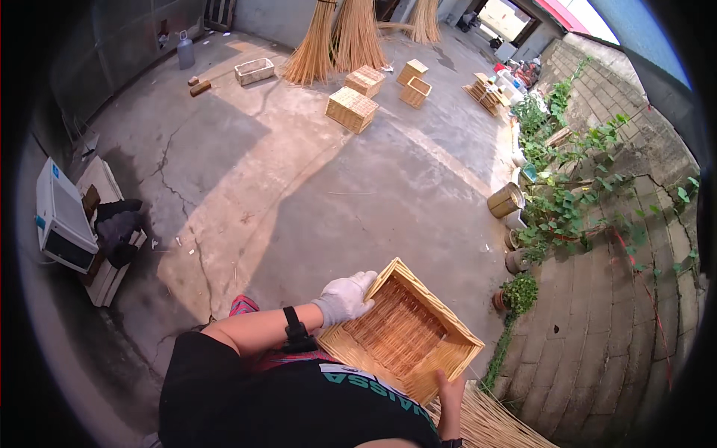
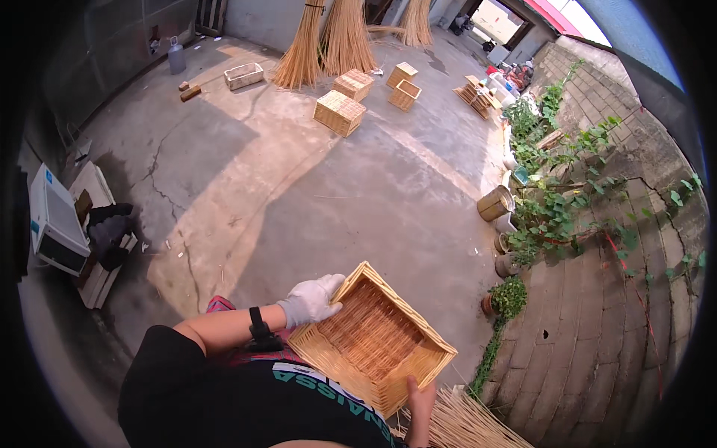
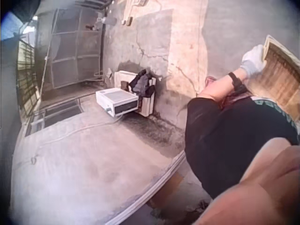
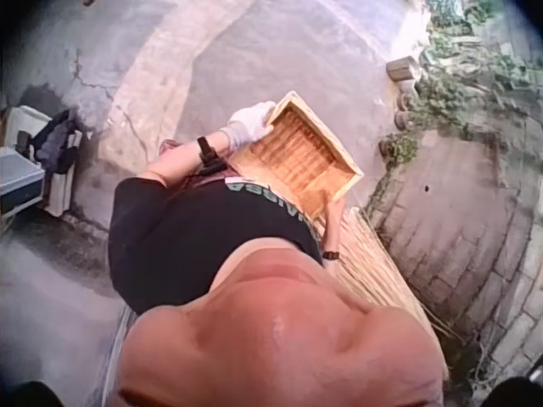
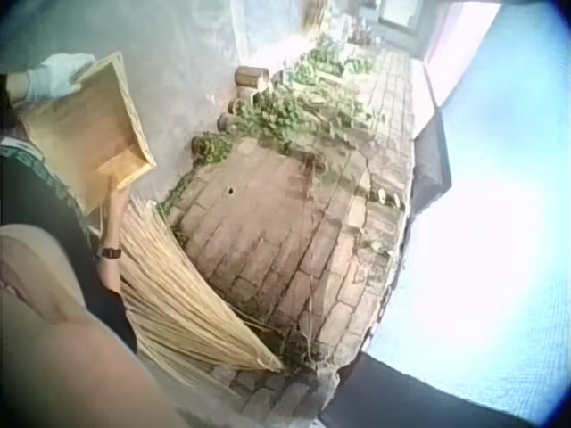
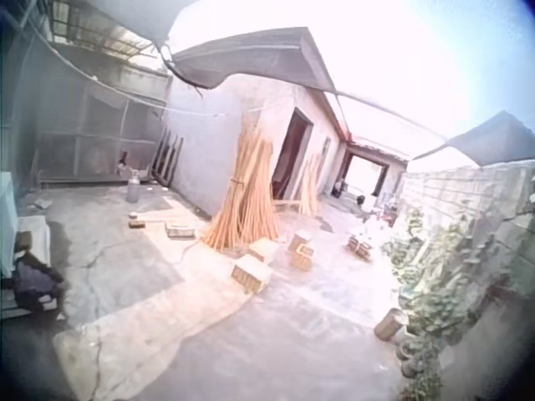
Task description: Measure, trim, and weave a wicker basket component.
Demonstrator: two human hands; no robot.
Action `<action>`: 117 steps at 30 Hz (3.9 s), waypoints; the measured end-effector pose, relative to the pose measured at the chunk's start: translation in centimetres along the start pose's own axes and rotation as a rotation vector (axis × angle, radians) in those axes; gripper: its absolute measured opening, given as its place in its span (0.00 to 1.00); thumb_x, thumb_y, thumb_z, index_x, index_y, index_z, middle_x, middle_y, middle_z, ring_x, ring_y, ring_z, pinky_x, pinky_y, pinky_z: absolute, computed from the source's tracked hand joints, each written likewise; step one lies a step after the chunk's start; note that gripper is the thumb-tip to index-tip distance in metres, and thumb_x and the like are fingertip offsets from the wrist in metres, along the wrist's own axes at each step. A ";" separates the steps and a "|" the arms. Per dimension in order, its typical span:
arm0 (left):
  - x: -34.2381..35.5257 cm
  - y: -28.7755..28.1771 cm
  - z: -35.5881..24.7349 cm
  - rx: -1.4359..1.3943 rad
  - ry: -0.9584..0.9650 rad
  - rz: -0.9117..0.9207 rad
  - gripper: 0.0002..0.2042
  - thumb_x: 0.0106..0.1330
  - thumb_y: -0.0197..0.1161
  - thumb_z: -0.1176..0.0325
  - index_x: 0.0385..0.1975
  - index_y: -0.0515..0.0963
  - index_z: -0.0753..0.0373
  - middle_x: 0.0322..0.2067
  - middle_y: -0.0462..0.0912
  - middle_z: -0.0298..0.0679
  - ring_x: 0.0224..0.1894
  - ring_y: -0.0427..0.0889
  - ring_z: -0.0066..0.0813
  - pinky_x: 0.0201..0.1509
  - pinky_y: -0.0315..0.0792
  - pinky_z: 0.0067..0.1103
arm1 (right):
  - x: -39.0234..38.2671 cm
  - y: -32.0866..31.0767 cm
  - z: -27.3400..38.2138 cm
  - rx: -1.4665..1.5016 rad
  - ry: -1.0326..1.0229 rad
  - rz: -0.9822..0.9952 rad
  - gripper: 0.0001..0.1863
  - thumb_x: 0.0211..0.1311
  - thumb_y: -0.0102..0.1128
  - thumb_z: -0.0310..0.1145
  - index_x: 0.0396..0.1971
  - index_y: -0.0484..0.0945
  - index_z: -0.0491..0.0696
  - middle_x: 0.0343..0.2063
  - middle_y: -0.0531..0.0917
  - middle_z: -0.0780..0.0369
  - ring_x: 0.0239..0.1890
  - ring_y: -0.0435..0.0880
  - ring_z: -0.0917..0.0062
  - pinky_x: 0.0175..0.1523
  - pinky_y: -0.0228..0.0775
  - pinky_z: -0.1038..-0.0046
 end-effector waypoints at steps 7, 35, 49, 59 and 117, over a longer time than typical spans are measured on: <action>24.8 1.1 -4.2 0.243 0.134 0.199 0.39 0.64 0.56 0.68 0.75 0.47 0.42 0.44 0.77 0.48 0.41 0.83 0.46 0.40 0.79 0.36 | 16.7 2.1 -2.4 0.284 0.226 -0.089 0.25 0.60 0.62 0.24 0.58 0.70 0.37 0.51 0.80 0.54 0.50 0.80 0.70 0.58 0.71 0.70; 110.6 -12.4 13.6 0.455 -0.251 0.228 0.17 0.67 0.54 0.51 0.37 0.84 0.56 0.33 0.86 0.46 0.40 0.85 0.47 0.46 0.78 0.39 | 107.1 11.2 4.5 0.061 0.560 0.439 0.25 0.64 0.61 0.37 0.59 0.75 0.44 0.42 0.86 0.59 0.42 0.85 0.73 0.45 0.79 0.67; 138.5 -18.7 31.6 0.395 -0.947 0.165 0.20 0.65 0.53 0.49 0.43 0.84 0.55 0.45 0.85 0.47 0.51 0.82 0.49 0.58 0.74 0.37 | 151.8 0.7 3.2 -0.337 0.388 0.362 0.20 0.60 0.61 0.35 0.52 0.80 0.45 0.35 0.88 0.57 0.37 0.88 0.71 0.45 0.78 0.67; 160.1 -17.2 40.9 0.216 -1.010 0.138 0.22 0.69 0.50 0.50 0.43 0.83 0.63 0.42 0.86 0.46 0.36 0.87 0.44 0.50 0.78 0.32 | 185.0 -4.3 16.7 -0.143 0.265 0.176 0.17 0.65 0.55 0.28 0.53 0.76 0.42 0.31 0.84 0.62 0.31 0.82 0.81 0.36 0.76 0.77; 317.7 -56.6 51.7 -0.169 -0.723 0.217 0.17 0.65 0.59 0.65 0.53 0.79 0.61 0.36 0.86 0.43 0.33 0.85 0.27 0.41 0.79 0.25 | 329.0 35.0 63.0 -0.298 0.369 0.598 0.16 0.63 0.57 0.39 0.48 0.83 0.51 0.32 0.88 0.58 0.31 0.87 0.71 0.39 0.79 0.67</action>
Point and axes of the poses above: each hand's wrist, its own x-axis towards the middle knuckle, its own y-axis out of the palm, z = x × y, the point moved 9 cm from there along x, towards the middle knuckle
